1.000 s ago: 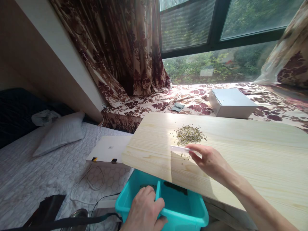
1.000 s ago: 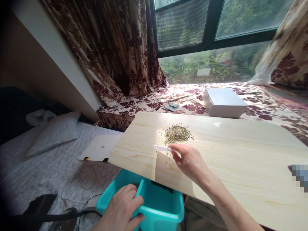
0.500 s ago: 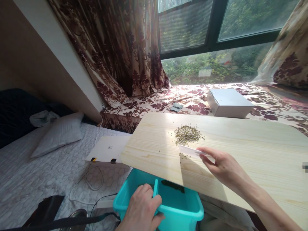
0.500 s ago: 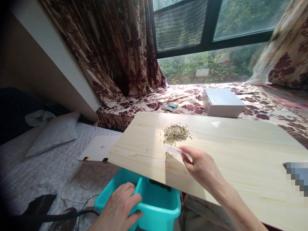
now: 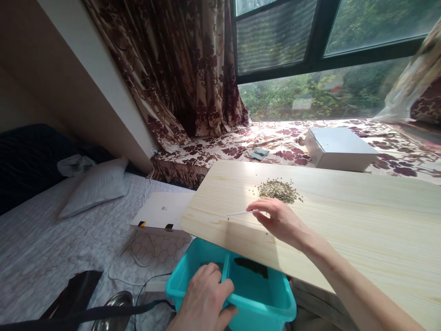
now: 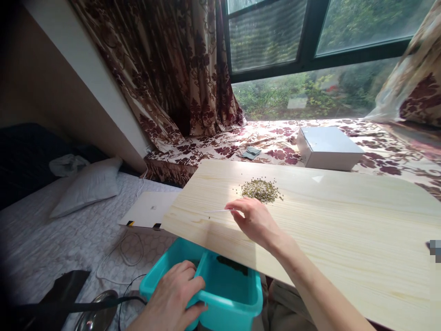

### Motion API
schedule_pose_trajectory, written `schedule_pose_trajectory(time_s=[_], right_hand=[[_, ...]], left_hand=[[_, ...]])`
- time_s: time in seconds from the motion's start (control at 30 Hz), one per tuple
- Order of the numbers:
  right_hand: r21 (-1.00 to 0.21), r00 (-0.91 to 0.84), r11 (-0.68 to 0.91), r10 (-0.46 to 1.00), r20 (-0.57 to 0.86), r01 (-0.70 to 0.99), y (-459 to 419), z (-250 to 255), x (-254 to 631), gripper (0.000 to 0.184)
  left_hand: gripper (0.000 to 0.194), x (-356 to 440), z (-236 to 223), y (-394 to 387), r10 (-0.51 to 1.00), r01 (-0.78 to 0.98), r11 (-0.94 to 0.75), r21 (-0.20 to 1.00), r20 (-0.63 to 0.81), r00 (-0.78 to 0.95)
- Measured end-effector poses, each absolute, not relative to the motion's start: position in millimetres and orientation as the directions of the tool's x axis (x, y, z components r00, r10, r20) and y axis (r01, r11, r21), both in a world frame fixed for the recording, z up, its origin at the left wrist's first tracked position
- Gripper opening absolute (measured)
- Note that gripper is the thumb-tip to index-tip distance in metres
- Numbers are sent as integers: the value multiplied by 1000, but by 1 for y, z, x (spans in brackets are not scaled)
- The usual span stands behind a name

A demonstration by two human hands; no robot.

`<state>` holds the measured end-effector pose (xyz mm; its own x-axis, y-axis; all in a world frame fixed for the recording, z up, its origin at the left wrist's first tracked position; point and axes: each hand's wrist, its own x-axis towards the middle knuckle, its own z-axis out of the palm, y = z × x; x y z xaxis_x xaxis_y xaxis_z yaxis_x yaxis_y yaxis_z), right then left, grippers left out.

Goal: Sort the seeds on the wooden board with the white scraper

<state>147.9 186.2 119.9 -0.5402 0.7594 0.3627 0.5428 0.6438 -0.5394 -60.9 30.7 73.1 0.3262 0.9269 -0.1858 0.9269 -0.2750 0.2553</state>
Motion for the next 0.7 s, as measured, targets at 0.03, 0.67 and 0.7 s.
schedule_pose_trajectory(time_s=[0.03,0.67,0.7], right_hand=[[-533,-570,662,740,356,527,191,118,140,27],[-584,-686,626,711,156,516,192,119,141,27],[-586,-684,628,711,165,512,189,121,146,26]], left_hand=[[23,-63,74,29,927,928,-272,253,-190,323],[16,-82,99,27,931,938,-128,321,-286,225],[16,-82,99,27,930,938,-133,320,-288,230]])
